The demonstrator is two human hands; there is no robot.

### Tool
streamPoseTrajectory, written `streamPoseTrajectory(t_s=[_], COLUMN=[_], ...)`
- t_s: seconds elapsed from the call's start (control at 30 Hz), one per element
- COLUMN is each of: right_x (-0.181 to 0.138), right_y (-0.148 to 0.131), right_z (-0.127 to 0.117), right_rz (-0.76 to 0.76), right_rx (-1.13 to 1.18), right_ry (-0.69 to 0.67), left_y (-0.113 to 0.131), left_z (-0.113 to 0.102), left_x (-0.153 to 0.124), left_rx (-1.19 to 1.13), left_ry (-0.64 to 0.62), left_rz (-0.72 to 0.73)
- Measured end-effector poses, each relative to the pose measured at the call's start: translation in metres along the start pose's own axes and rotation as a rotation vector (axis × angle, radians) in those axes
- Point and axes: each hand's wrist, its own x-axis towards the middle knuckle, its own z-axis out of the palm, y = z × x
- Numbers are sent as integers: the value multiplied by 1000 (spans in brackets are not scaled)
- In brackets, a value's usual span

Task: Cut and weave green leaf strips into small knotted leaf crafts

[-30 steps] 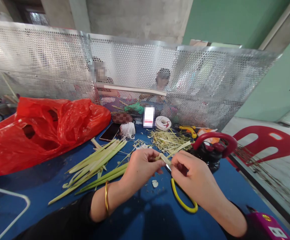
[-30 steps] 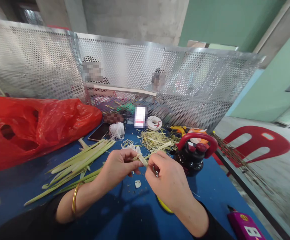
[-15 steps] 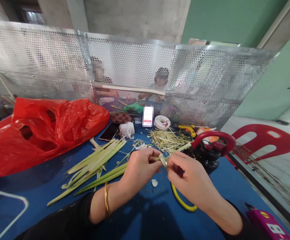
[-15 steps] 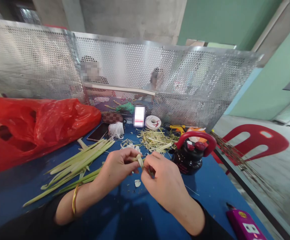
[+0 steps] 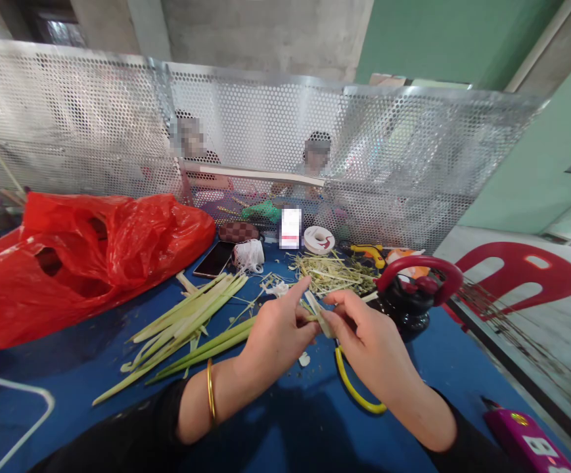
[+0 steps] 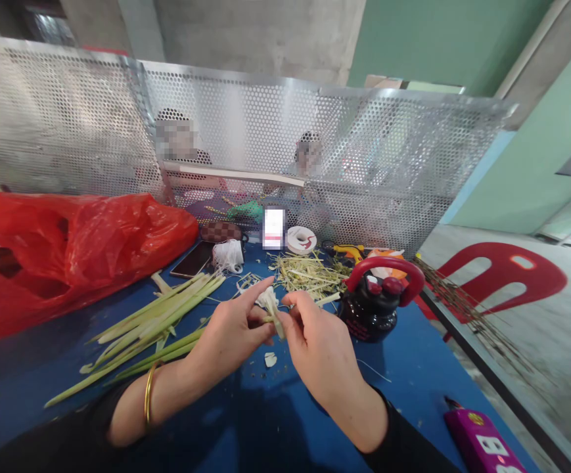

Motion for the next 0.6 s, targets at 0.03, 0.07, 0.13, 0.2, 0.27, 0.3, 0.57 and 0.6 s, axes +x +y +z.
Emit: streamPoseTrajectory(t_s=[0.03, 0.07, 0.13, 0.2, 0.27, 0.3, 0.57, 0.6], right_x=[1, 1, 2, 3, 4, 5, 6, 6], right_y=[1, 1, 2, 2, 2, 1, -2, -2], right_z=[0, -1, 0, 0, 0, 0, -4, -4], right_rz=[0, -1, -4, -20, -42, -51, 32, 43], right_rx=[4, 9, 23, 39, 70, 101, 341, 342], right_ry=[-23, -51, -96, -105, -54, -4, 105, 89], left_y=[0, 0, -1, -2, -2, -1, 2, 1], left_z=[0, 0, 1, 3, 5, 5, 1, 1], left_x=[0, -1, -2, -3, -4, -4, -2, -1], left_rx=[74, 143, 245, 296, 294, 271, -200, -220], left_ry=[-11, -27, -49, -49, -41, -44, -282, -306], left_rz=[32, 60, 94, 106, 100, 90, -59, -81])
